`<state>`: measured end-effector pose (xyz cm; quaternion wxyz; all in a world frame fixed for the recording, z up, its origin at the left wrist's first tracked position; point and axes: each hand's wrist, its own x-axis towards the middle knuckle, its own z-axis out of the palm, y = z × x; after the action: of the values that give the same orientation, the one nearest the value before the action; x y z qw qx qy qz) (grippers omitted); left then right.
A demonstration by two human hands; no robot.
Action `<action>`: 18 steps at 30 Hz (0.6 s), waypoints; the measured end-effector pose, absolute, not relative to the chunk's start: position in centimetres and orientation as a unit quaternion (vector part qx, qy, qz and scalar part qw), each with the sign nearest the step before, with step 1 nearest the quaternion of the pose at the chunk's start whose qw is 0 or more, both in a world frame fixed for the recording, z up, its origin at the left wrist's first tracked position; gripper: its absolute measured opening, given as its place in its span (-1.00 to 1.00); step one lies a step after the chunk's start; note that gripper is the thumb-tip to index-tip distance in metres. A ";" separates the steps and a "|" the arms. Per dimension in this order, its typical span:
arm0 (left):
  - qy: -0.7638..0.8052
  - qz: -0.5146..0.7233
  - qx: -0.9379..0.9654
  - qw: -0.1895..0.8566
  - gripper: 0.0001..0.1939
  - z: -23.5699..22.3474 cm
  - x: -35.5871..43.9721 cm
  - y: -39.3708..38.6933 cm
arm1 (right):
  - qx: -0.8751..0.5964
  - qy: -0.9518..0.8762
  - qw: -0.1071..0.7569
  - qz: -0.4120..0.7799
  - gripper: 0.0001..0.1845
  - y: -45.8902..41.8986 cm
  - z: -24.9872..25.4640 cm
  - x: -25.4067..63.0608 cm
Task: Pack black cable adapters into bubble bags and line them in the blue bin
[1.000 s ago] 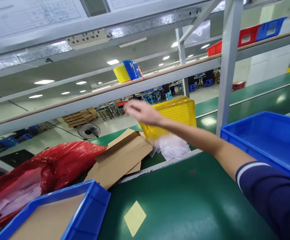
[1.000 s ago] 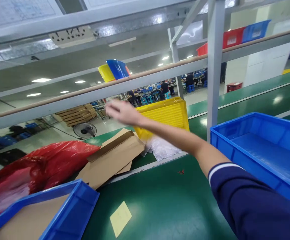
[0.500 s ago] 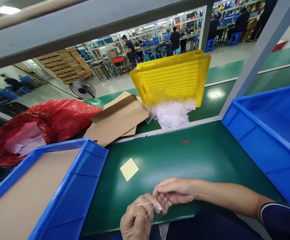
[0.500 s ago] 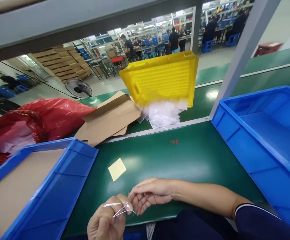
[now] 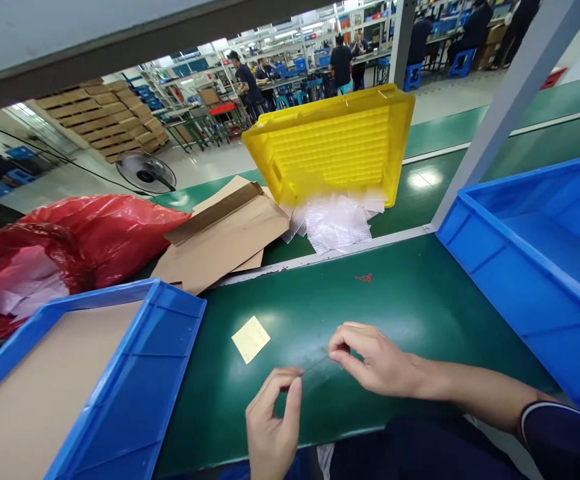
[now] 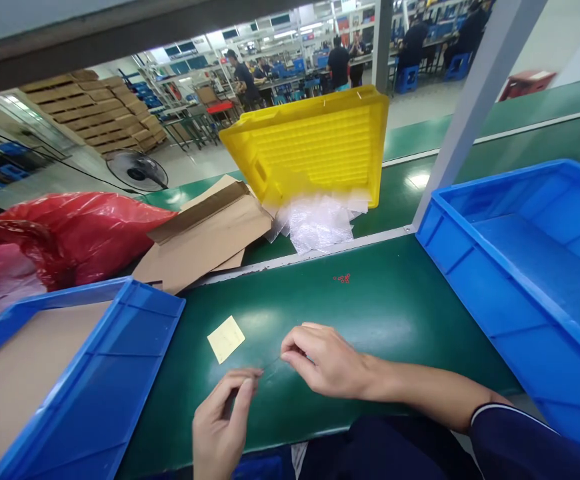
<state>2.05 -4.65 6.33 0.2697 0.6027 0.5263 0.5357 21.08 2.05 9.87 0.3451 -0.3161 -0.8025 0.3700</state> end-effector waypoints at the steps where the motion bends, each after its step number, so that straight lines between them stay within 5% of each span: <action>1: 0.547 0.510 0.606 0.273 -0.72 6.2 1.6 -4.1 | -0.305 -0.833 0.354 0.295 -0.81 2.2 9.8 21.2; 8: 0.831 0.333 0.425 0.136 -0.49 3.2 -6.5 3.7 | -0.375 -0.809 0.431 0.136 -0.82 4.1 9.8 23.6; 11: 0.828 0.292 0.443 0.181 -0.43 1.6 -10.3 6.7 | -0.371 -0.821 0.408 0.144 -0.86 4.3 10.2 25.0; 18: 0.781 0.305 0.443 0.317 -0.72 0.4 -12.5 8.2 | -0.356 -0.838 0.389 0.142 -0.84 3.8 10.3 25.1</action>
<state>-12.53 8.16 0.40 0.3165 0.4430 0.7813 0.3052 25.06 3.83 10.32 0.3894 -0.3559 -0.8376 0.1418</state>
